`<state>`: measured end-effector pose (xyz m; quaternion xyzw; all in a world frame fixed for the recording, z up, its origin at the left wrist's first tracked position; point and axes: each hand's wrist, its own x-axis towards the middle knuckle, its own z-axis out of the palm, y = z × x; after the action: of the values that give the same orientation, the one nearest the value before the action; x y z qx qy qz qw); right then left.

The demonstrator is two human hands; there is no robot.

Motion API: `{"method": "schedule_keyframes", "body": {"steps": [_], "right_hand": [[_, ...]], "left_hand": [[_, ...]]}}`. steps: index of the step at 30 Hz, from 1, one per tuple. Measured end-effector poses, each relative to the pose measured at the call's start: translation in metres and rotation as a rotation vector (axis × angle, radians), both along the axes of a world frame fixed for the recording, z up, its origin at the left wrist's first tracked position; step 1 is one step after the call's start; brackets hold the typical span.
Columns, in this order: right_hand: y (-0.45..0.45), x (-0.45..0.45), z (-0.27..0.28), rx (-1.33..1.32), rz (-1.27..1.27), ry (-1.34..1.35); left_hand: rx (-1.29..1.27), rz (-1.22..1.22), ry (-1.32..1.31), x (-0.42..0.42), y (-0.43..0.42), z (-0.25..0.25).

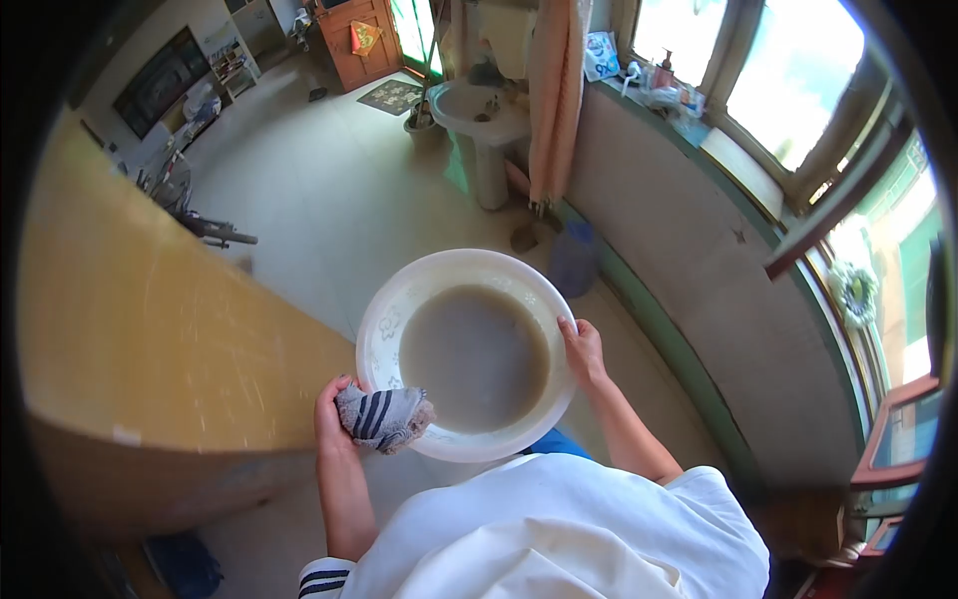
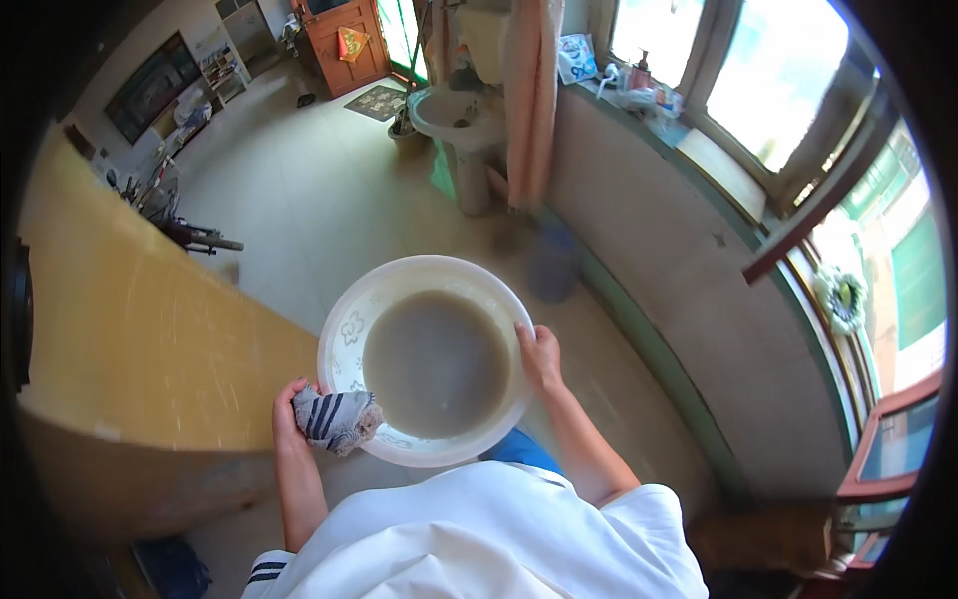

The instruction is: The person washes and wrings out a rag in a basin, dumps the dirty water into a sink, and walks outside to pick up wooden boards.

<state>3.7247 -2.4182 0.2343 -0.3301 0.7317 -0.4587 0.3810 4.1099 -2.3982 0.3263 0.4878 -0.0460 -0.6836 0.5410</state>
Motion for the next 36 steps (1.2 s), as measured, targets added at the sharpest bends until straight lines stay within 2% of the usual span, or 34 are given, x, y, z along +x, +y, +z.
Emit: {"method": "schedule_keyframes", "body": {"steps": [2, 3, 4, 5, 7, 8, 11, 13, 17, 19, 24, 27, 29, 31, 33, 34, 36], "right_hand": [[-0.079, 0.018, -0.009, -0.024, 0.019, -0.004], [-0.118, 0.024, -0.022, -0.09, 0.036, 0.153], [-0.17, 0.03, -0.036, -0.108, 0.036, 0.124], [-0.188, 0.041, -0.024, -0.093, 0.037, 0.078], [-0.24, 0.061, -0.012, -0.016, 0.031, -0.064], [-0.269, 0.068, -0.014, -0.009, 0.031, -0.038], [-0.358, 0.085, -0.024, 0.002, 0.034, 0.034], [-0.425, 0.096, -0.03, 0.0, 0.026, 0.07], [-0.545, 0.11, -0.039, 0.037, -0.041, -0.03], [-0.6, 0.112, -0.059, -0.011, -0.098, -0.015], [-0.703, 0.125, -0.071, -0.009, -0.188, 0.026], [-0.761, 0.124, -0.061, 0.047, -0.199, -0.077], [-0.799, 0.119, -0.075, 0.083, -0.217, 0.036], [-0.84, 0.107, -0.085, 0.124, -0.206, 0.131], [-0.853, 0.097, -0.084, 0.217, -0.158, 0.202], [-0.86, 0.093, -0.082, 0.269, -0.107, 0.132], [-0.873, 0.088, -0.092, 0.215, -0.156, 0.106]], "left_hand": [[0.004, 0.029, -0.058, 0.018, -0.065, -0.02], [-0.011, 0.045, -0.097, 0.031, -0.097, -0.032], [-0.035, 0.057, -0.134, 0.049, -0.142, -0.049], [-0.019, 0.021, -0.177, 0.056, -0.16, -0.038], [-0.021, -0.077, -0.044, 0.071, -0.217, -0.028], [-0.046, -0.125, 0.031, 0.074, -0.252, -0.022], [-0.023, -0.1, -0.029, 0.084, -0.339, -0.001], [-0.04, -0.105, -0.031, 0.109, -0.419, -0.013], [0.013, -0.166, -0.118, 0.107, -0.571, 0.014], [0.004, -0.185, -0.097, 0.117, -0.654, -0.008], [0.0, -0.273, -0.16, 0.105, -0.805, 0.009], [0.012, -0.384, -0.081, 0.095, -0.888, 0.005], [0.086, -0.475, -0.056, 0.083, -0.933, 0.007], [0.082, -0.435, -0.088, 0.082, -0.973, -0.016], [0.063, -0.436, -0.121, 0.062, -0.997, -0.01], [0.096, -0.431, -0.17, 0.056, -1.005, -0.006], [0.181, -0.49, -0.089, 0.05, -1.033, -0.007]]}}
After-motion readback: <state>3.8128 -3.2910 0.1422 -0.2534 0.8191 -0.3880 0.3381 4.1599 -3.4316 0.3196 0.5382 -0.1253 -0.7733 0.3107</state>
